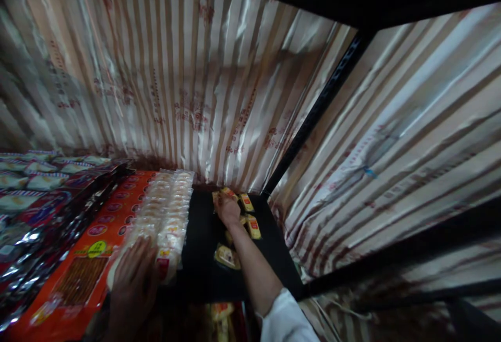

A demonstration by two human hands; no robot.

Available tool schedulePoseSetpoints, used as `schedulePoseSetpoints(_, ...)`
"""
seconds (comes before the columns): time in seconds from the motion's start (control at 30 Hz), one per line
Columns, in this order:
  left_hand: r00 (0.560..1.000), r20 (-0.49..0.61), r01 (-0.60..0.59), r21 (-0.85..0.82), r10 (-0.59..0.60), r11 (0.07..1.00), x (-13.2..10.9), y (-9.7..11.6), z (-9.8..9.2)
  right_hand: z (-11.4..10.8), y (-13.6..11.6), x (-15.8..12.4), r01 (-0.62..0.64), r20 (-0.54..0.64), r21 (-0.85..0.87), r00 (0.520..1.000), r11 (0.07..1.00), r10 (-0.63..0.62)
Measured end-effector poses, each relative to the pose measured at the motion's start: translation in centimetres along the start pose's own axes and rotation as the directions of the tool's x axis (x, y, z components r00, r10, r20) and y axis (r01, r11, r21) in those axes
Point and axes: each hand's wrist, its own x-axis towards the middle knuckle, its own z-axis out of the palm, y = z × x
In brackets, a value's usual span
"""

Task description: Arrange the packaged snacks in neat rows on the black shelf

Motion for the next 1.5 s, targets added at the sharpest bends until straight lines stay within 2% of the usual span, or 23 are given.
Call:
schedulePoseSetpoints(0.07,1.000,0.001,-0.011,-0.033,0.012,0.999,-0.2,0.3,0.0,0.1,-0.8,0.1,-0.007,0.026,-0.073,1.000,0.997,0.009)
schedulePoseSetpoints(0.13,0.999,0.013,-0.037,-0.049,0.037,0.998,-0.5,0.7,0.2,0.3,-1.6,0.0,-0.001,0.081,-0.253,0.996,0.967,0.022)
schedulePoseSetpoints(0.23,0.992,0.039,-0.116,-0.048,0.118,0.992,-1.1,1.0,0.4,0.4,-2.5,-0.4,0.080,0.187,-0.542,0.982,0.836,0.027)
schedulePoseSetpoints(0.3,0.981,0.042,-0.187,-0.047,0.189,0.981,-1.4,1.2,0.4,0.2,-2.9,-0.9,0.126,0.220,-0.590,0.976,0.797,0.008)
schedulePoseSetpoints(0.37,0.969,0.040,-0.240,-0.042,0.242,0.970,-1.6,1.5,0.2,-0.2,-2.8,-1.3,0.144,0.218,-0.551,0.976,0.822,-0.025)
schedulePoseSetpoints(0.43,0.964,0.021,-0.266,-0.043,0.267,0.963,-1.7,1.9,-0.1,-0.8,-2.5,-1.4,0.117,0.187,-0.436,0.982,0.892,-0.038)
schedulePoseSetpoints(0.5,0.965,-0.001,-0.262,-0.060,0.263,0.963,-1.6,2.5,-0.3,-1.3,-2.1,-1.5,0.010,0.132,-0.221,0.991,0.975,0.020)
schedulePoseSetpoints(0.57,0.966,-0.010,-0.258,-0.089,0.258,0.962,-1.3,3.1,-0.6,-1.8,-1.6,-1.6,-0.159,0.107,0.116,0.983,0.980,0.147)
schedulePoseSetpoints(0.6,0.968,-0.003,-0.251,-0.108,0.252,0.962,-1.0,3.5,-0.6,-2.0,-1.4,-1.8,-0.244,0.124,0.309,0.969,0.919,0.216)
schedulePoseSetpoints(0.63,0.970,0.005,-0.239,-0.133,0.242,0.962,-0.5,3.9,-0.6,-2.1,-1.3,-2.1,-0.314,0.164,0.490,0.949,0.813,0.268)
schedulePoseSetpoints(0.7,0.981,0.022,-0.187,-0.200,0.195,0.962,1.0,4.9,-0.4,-2.3,-1.2,-2.7,-0.405,0.276,0.745,0.911,0.531,0.307)
schedulePoseSetpoints(0.77,0.992,0.063,-0.085,-0.281,0.106,0.956,3.0,5.9,0.4,-2.4,-1.2,-3.3,-0.453,0.373,0.840,0.881,0.297,0.291)
schedulePoseSetpoints(0.8,0.992,0.119,0.002,-0.308,0.036,0.952,4.1,6.4,1.1,-2.4,-1.2,-3.5,-0.467,0.403,0.856,0.872,0.222,0.278)
schedulePoseSetpoints(0.83,0.980,0.191,0.113,-0.324,-0.052,0.939,5.3,6.9,1.9,-2.4,-1.3,-3.7,-0.478,0.426,0.862,0.864,0.170,0.267)
schedulePoseSetpoints(0.9,0.922,0.314,0.331,-0.345,-0.224,0.878,7.6,7.6,3.9,-2.5,-1.3,-3.7,-0.492,0.453,0.862,0.856,0.123,0.251)
schedulePoseSetpoints(0.97,0.849,0.390,0.498,-0.367,-0.356,0.786,9.5,8.1,5.9,-2.5,-1.3,-3.5,-0.499,0.459,0.857,0.854,0.131,0.246)
schedulePoseSetpoints(1.07,0.779,0.489,0.606,-0.424,-0.393,0.673,11.5,8.8,8.5,-2.5,-1.2,-3.0,-0.512,0.460,0.834,0.852,0.207,0.251)
schedulePoseSetpoints(1.17,0.745,0.516,0.656,-0.447,-0.423,0.609,12.7,9.4,9.8,-2.2,-0.9,-2.4,-0.506,0.455,0.816,0.861,0.281,0.229)
schedulePoseSetpoints(1.37,0.737,0.460,0.671,-0.417,-0.495,0.613,15.0,9.9,10.8,-0.7,-0.9,0.0,-0.358,0.361,0.807,0.928,0.469,0.086)
schedulePoseSetpoints(1.4,0.720,0.465,0.689,-0.396,-0.514,0.607,15.3,9.8,11.1,-0.3,-1.0,0.5,-0.343,0.345,0.800,0.934,0.492,0.090)
schedulePoseSetpoints(1.5,0.622,0.510,0.777,-0.308,-0.594,0.549,16.1,9.3,11.8,1.4,-1.4,2.1,-0.322,0.295,0.758,0.945,0.567,0.141)
